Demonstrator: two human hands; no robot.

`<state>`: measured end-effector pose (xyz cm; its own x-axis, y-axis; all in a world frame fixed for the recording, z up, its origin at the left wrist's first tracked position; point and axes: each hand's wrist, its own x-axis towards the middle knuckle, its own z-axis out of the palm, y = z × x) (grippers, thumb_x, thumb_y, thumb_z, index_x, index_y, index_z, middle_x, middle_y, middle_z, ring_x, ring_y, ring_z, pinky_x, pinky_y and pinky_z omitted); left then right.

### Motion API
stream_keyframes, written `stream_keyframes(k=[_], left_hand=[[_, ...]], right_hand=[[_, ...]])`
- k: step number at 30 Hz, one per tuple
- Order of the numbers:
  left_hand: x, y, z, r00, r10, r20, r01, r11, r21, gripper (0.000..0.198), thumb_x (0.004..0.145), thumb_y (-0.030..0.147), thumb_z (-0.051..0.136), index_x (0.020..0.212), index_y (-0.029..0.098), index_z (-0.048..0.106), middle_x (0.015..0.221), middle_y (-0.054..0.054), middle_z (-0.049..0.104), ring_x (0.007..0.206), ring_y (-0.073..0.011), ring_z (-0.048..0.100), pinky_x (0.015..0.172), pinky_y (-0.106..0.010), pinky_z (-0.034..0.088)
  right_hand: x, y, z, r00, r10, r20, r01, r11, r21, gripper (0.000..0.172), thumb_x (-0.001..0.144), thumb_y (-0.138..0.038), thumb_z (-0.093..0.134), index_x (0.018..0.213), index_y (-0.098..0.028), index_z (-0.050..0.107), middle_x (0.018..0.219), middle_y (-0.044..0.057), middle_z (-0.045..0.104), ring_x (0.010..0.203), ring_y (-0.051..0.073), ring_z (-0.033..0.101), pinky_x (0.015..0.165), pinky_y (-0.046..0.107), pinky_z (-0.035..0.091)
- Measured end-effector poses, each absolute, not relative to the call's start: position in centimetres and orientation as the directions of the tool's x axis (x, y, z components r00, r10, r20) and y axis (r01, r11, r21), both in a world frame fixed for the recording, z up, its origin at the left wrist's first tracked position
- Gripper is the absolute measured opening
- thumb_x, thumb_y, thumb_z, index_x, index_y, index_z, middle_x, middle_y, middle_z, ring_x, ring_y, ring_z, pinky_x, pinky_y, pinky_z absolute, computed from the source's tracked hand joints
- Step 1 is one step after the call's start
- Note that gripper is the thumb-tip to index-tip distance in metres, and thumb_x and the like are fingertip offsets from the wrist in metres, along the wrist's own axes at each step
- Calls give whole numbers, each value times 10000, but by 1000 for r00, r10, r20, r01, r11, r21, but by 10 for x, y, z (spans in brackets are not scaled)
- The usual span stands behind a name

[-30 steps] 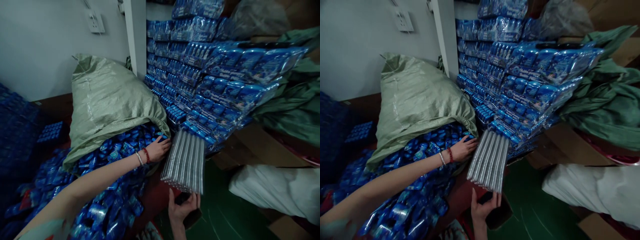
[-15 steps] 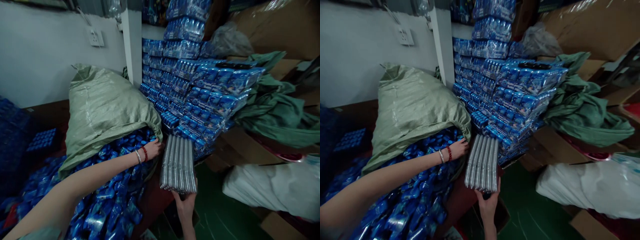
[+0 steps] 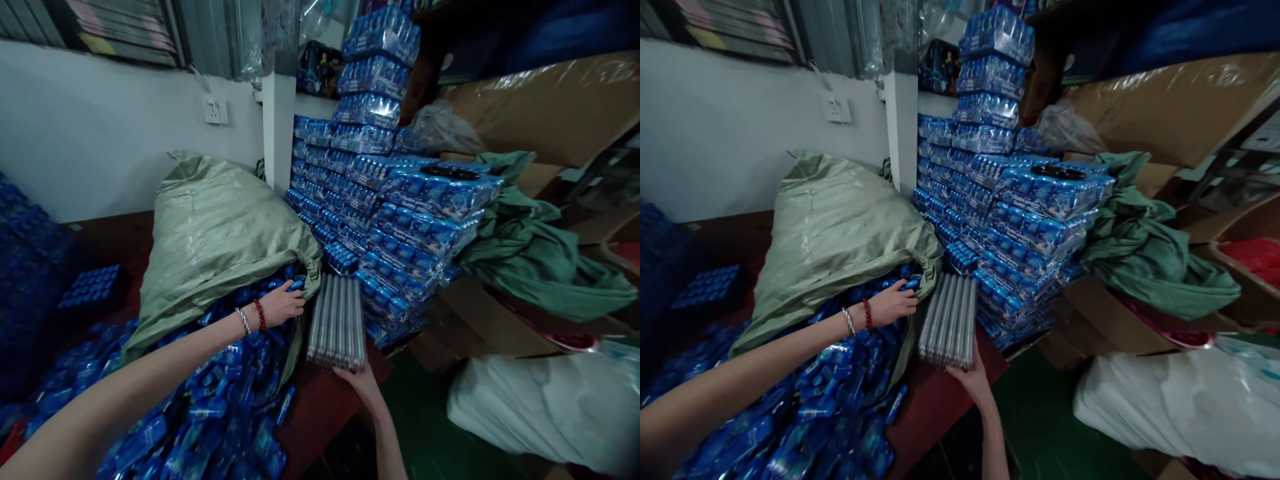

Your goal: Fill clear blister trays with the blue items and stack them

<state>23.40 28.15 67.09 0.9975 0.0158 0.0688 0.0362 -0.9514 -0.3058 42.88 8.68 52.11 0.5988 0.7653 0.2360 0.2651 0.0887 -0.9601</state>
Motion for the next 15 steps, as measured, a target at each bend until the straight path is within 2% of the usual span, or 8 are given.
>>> stream_keyframes(k=[3,4,8,12,15], left_hand=[[231,283,675,997,13,70,34,-952,-306,145,793,59,526,809,194,577,872,-12,610,944,-177,487,1019,-402,243],[231,283,674,997,12,78,35,-951,-307,142,792,61,532,810,193,580,870,-13,612,943,-179,491,1016,-408,250],[241,276,661,987,39,158,88,-947,-310,112,809,86,536,814,174,606,871,-34,621,943,-193,516,1001,-435,283],[254,258,644,977,109,181,160,-941,-298,150,819,70,508,805,144,637,858,-66,636,949,-200,541,1006,-421,300],[253,247,644,973,149,174,197,-933,-300,180,820,61,478,852,133,640,878,-78,640,934,-206,552,1038,-456,272]], right_hand=[[451,97,530,497,866,53,142,-21,-990,714,495,-283,786,1158,-140,563,932,69,679,861,229,638,785,438,512],[457,100,533,483,875,33,140,-40,-989,719,479,-271,792,1150,-142,566,927,63,679,866,230,636,792,442,509],[461,109,539,503,863,48,188,-55,-981,750,454,-286,801,1151,-147,561,948,61,675,909,226,624,861,436,480],[448,110,536,520,851,77,271,-79,-959,739,486,-385,784,1136,-114,562,1017,129,658,1017,269,584,934,453,427],[435,102,529,572,811,123,336,-95,-937,832,543,-452,747,1247,-103,473,1154,171,597,1122,294,526,965,464,400]])
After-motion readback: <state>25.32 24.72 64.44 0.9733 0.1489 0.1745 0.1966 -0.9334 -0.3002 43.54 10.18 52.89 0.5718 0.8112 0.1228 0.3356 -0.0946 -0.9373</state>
